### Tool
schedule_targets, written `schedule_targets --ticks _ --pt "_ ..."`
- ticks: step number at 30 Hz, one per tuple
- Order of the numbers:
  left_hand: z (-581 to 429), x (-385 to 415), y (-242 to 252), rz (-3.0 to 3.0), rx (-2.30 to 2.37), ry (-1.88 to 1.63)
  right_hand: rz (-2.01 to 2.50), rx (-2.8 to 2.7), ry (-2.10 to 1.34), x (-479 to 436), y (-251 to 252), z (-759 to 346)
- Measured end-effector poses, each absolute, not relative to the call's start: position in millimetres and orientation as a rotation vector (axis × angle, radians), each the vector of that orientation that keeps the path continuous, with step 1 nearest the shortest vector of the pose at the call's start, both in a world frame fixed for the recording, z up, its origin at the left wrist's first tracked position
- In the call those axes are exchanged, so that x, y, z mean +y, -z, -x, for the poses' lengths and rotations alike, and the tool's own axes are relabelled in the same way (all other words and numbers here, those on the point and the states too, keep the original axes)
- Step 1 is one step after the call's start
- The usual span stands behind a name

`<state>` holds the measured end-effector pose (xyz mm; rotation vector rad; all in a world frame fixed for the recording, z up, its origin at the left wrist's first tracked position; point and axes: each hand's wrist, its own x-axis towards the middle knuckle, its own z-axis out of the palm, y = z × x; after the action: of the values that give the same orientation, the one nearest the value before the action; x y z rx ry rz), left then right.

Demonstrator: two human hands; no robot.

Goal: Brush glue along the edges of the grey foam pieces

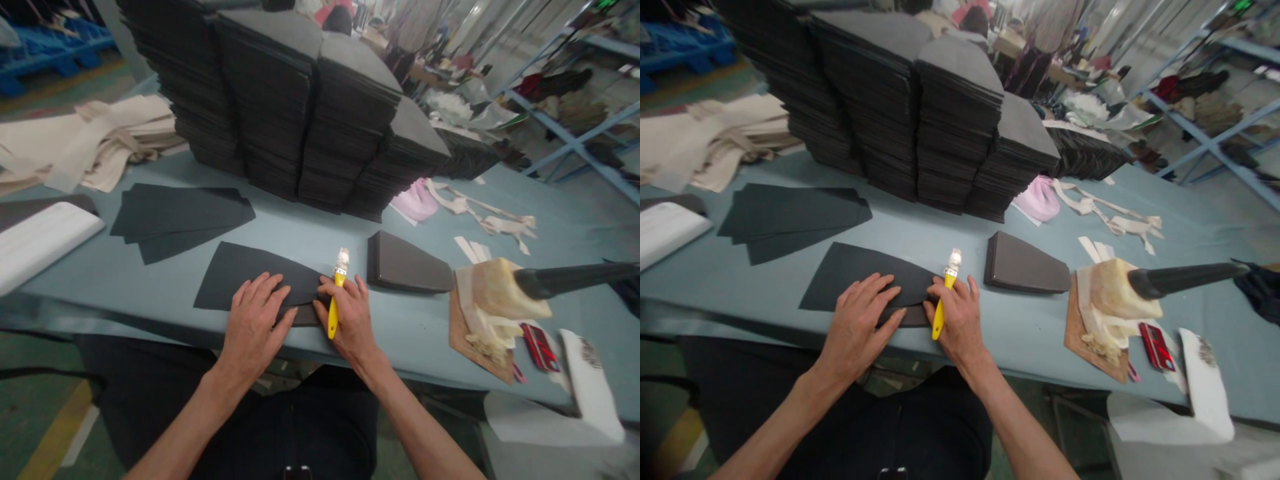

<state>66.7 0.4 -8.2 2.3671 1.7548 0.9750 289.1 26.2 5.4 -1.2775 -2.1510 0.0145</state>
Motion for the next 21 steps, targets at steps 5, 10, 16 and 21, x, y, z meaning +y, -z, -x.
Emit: schedule_targets --ticks 5,10,16,21 --pt "-67.5 1.4 5.9 -2.380 1.749 -0.965 1.185 -2.189 0.041 30.1 -12.0 -288.4" --pt "-66.6 1.7 6.6 -2.359 1.733 -0.963 1.184 -2.259 -0.002 32.7 -12.3 -285.9" --pt "-69.6 -3.5 1.5 -2.374 1.752 -1.085 1.155 -2.279 -0.031 37.9 -12.2 -282.7" --pt "-81.3 -18.4 -9.2 -2.445 1.594 -1.243 1.125 -2.280 -0.052 39.8 -13.4 -281.6"
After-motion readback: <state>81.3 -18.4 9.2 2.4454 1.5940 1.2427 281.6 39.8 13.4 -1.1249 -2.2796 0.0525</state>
